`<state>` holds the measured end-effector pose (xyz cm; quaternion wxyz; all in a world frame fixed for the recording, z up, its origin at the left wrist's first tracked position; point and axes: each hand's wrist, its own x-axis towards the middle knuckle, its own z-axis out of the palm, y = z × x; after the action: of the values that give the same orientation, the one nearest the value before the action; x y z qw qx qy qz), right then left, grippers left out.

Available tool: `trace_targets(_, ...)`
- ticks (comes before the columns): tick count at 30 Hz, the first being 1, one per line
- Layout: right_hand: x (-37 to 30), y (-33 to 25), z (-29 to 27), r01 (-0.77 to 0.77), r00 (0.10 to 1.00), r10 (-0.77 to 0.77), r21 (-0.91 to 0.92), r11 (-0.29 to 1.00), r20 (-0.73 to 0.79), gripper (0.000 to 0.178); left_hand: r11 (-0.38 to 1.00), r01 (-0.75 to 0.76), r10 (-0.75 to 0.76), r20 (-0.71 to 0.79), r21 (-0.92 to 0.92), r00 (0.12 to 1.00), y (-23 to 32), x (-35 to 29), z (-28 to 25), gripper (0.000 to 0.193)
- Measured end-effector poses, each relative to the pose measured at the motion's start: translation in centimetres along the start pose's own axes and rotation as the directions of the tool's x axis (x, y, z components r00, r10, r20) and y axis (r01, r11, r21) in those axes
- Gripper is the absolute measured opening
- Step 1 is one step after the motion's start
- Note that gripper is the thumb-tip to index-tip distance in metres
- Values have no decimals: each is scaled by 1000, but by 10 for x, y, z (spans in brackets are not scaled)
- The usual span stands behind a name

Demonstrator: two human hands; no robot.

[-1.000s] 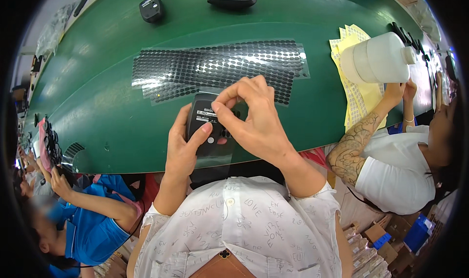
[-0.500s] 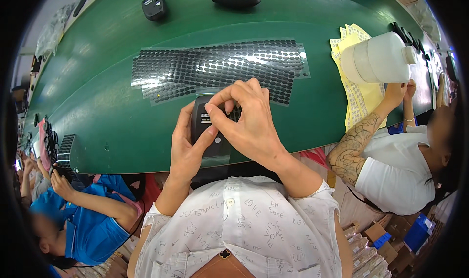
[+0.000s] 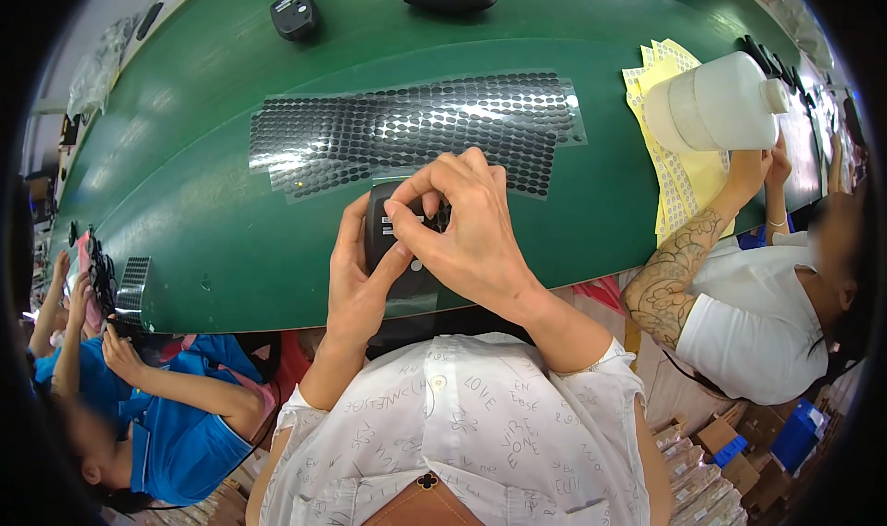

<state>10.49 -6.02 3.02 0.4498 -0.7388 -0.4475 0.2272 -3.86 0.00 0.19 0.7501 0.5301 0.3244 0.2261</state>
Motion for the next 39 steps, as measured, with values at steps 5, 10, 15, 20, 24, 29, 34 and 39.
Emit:
trace_targets(5, 0, 0, 1, -10, 1000, 10, -1, 1000, 4, 7, 999, -37, 37, 2, 33, 999, -1, 0, 0, 51)
trace_targets(10, 0, -1, 2, 9, 1000, -9, -3, 1000, -4, 8, 998, -39, 40, -20, 44, 999, 0, -2, 2, 51)
trace_targets(15, 5, 10, 4, -23, 1000, 24, 46, 999, -7, 9, 1000, -13, 13, -7, 22, 1000, -2, 0, 1, 51)
trace_targets(20, 5, 13, 8, -112, 992, 122, 246, 963, -25, 13, 967, 95, -90, 31, -236, 995, 2, 2, 1, 50)
trace_targets(24, 4, 13, 10, -123, 992, 123, 274, 954, 20, 15, 976, 81, -79, 19, -203, 997, 1, 2, 1, 50)
trace_targets(29, 6, 12, 8, -178, 984, 168, 353, 919, 60, 14, 992, 41, -38, 23, -118, 999, 3, 2, 3, 51)
trace_targets(34, 6, 16, 11, -193, 981, 182, 380, 905, 65, 15, 989, 71, -67, 31, -128, 997, 4, -1, 3, 50)
trace_targets(39, 5, 13, 11, -160, 986, 161, 400, 902, 34, 17, 994, 51, -49, 21, -100, 999, 1, -1, 2, 50)
